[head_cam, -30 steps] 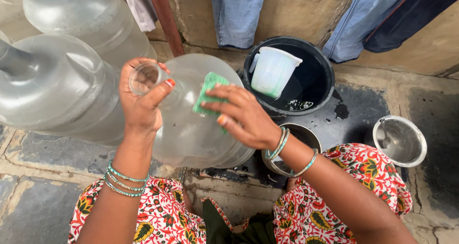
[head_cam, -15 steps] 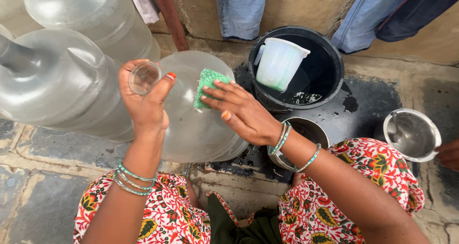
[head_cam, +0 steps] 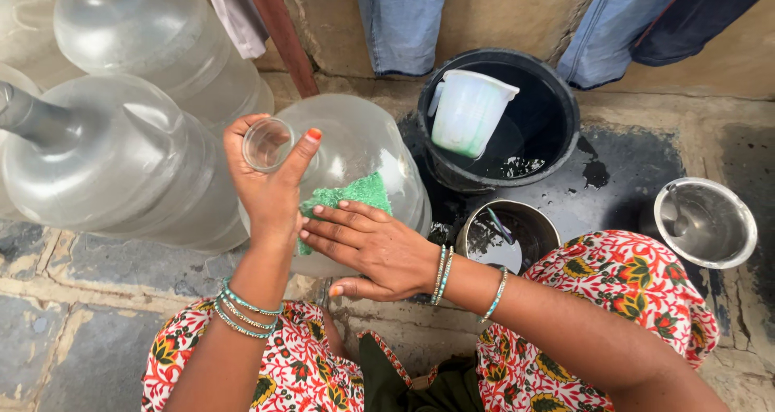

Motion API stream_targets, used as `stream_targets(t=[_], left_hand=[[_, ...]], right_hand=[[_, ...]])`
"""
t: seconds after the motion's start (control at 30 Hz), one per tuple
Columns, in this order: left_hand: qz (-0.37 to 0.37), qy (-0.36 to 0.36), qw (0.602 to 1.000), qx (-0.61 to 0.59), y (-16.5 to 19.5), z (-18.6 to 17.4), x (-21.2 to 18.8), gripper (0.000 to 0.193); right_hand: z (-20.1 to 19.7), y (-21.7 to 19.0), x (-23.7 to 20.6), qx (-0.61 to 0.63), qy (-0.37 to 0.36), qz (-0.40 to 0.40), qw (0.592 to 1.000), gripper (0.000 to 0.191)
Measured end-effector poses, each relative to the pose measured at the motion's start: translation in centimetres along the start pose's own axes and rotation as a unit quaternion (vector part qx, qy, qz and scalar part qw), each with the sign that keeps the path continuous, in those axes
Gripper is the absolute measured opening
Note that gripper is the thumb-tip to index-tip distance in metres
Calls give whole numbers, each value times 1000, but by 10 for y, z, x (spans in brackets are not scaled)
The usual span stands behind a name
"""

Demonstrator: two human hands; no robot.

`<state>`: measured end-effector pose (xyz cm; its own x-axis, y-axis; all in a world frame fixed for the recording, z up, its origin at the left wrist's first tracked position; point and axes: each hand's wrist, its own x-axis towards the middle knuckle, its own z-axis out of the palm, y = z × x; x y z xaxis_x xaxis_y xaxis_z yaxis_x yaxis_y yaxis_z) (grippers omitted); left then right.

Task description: The person scrubs the exterior and interior of a large plastic water dispenser jug using a green sponge. They then rinse the jug by pouring water into it from a pitcher and shaking it before draining the water into a metal bowl.

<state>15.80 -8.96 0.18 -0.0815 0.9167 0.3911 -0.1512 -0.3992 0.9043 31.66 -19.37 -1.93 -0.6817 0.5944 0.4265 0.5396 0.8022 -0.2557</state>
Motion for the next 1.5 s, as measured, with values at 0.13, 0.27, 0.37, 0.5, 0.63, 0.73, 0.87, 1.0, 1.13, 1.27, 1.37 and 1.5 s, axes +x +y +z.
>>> stream_targets(t=[0.13, 0.27, 0.37, 0.5, 0.63, 0.73, 0.87, 1.0, 1.13, 1.27, 1.37, 1.5], left_hand=[[70, -41, 992, 98, 8, -5, 13, 59], [11, -220, 966, 138, 31, -20, 27, 61], [-16, -302, 939, 164, 42, -24, 33, 61], [30, -307, 933, 184, 47, -21, 34, 62], [88, -309, 917, 237, 47, -21, 37, 63], [109, -301, 917, 236, 42, -19, 36, 59], [125, -276, 929, 215, 28, -13, 33, 51], [148, -248, 936, 202, 13, -3, 32, 49], [155, -243, 936, 203, 4, -2, 35, 50], [89, -254, 951, 151, -2, 0, 33, 51], [20, -271, 956, 107, -4, 0, 32, 52], [47, -287, 953, 83, -2, 0, 33, 52]], right_hand=[[-3, 7, 4, -4, 6, -2, 1000, 76], [-8, 20, 1, -38, 15, 18, 999, 78], [-17, 37, -4, -87, -11, -25, 996, 82], [-20, 46, -5, -94, -6, -63, 994, 91], [-18, 44, -3, -76, -8, -63, 995, 92], [-19, 43, -3, -68, -11, -58, 996, 92], [-18, 42, -4, -49, -15, -47, 998, 93], [-19, 43, -2, -42, -16, -46, 998, 93], [-19, 45, -1, -48, -6, -47, 998, 93], [-20, 45, -5, -39, -13, -35, 999, 92], [-20, 44, -5, -45, -10, -35, 998, 92], [-21, 44, -4, -45, -16, -36, 998, 92]])
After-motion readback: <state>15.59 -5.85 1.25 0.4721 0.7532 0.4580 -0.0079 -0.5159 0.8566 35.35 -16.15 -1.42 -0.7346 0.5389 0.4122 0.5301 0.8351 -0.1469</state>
